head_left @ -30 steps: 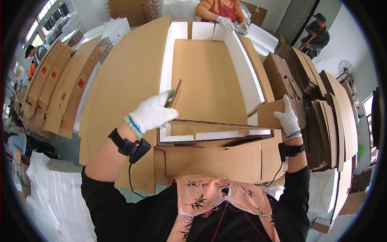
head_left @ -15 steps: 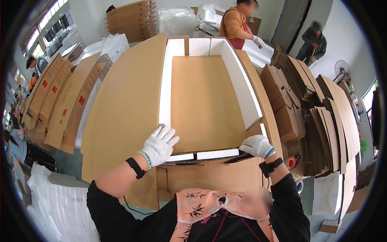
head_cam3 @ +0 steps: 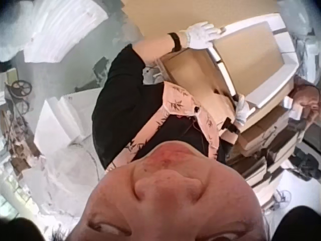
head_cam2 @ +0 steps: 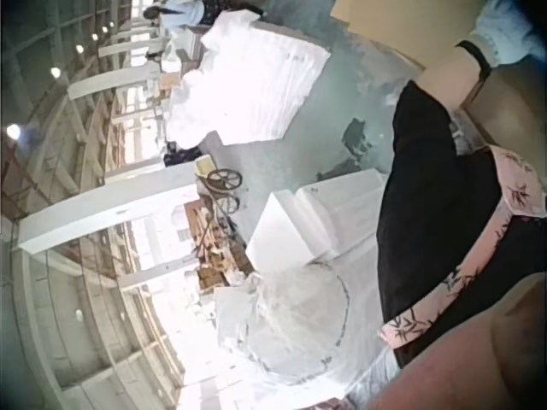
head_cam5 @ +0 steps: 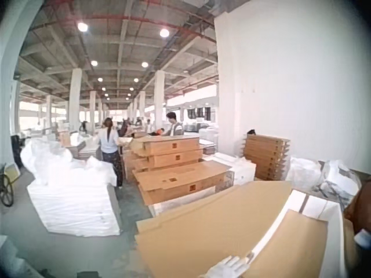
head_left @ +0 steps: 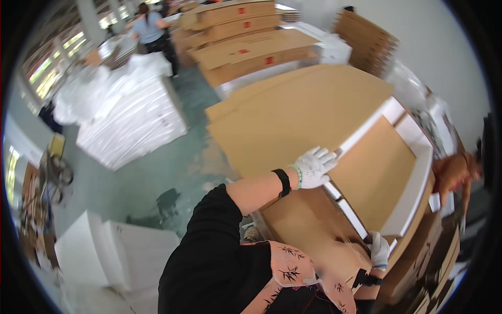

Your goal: The person assembles cardboard boxes and packs them with white foam inserts. They place foam pieces into the box, fold the cardboard flaps, and seal the box with tape. The process is repeated for multiple boxes in a warehouse setting.

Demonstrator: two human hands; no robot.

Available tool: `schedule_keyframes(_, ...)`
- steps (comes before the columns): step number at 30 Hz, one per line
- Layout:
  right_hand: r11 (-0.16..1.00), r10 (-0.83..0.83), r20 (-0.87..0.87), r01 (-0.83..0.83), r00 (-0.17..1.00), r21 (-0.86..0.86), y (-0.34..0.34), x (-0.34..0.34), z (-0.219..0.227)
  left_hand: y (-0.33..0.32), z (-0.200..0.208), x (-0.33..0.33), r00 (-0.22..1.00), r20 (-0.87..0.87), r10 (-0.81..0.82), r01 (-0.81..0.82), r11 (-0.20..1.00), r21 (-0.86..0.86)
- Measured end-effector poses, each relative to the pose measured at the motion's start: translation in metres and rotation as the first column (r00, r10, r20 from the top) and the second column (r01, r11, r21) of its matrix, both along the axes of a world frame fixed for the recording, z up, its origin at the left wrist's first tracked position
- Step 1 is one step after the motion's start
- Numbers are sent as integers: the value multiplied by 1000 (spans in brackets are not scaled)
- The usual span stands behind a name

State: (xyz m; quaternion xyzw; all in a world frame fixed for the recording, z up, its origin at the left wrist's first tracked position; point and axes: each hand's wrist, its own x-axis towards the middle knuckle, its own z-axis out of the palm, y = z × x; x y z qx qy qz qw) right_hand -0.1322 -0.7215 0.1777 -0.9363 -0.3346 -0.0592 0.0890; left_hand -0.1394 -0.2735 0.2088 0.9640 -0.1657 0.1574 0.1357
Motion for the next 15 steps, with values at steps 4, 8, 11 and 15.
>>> schedule_keyframes(4,962,-22,-186,71,982,263,-11,31,-19,34,-6,-114,955,54,290,-274,939,-209)
schedule_keyframes(8,816,-89,-608,407,789,410,13,19,-7,80,12,-294,666,-143,733,-745,663,-71)
schedule_keyframes(11,954,-94,-325,178,941,242,-8,42,-20,120,-1,-420,250,-122,961,-960,263,100)
schedule_keyframes(15,956,-187,-266,238,946,174,12,30,9,137,13,-589,-398,-336,853,-916,-391,91)
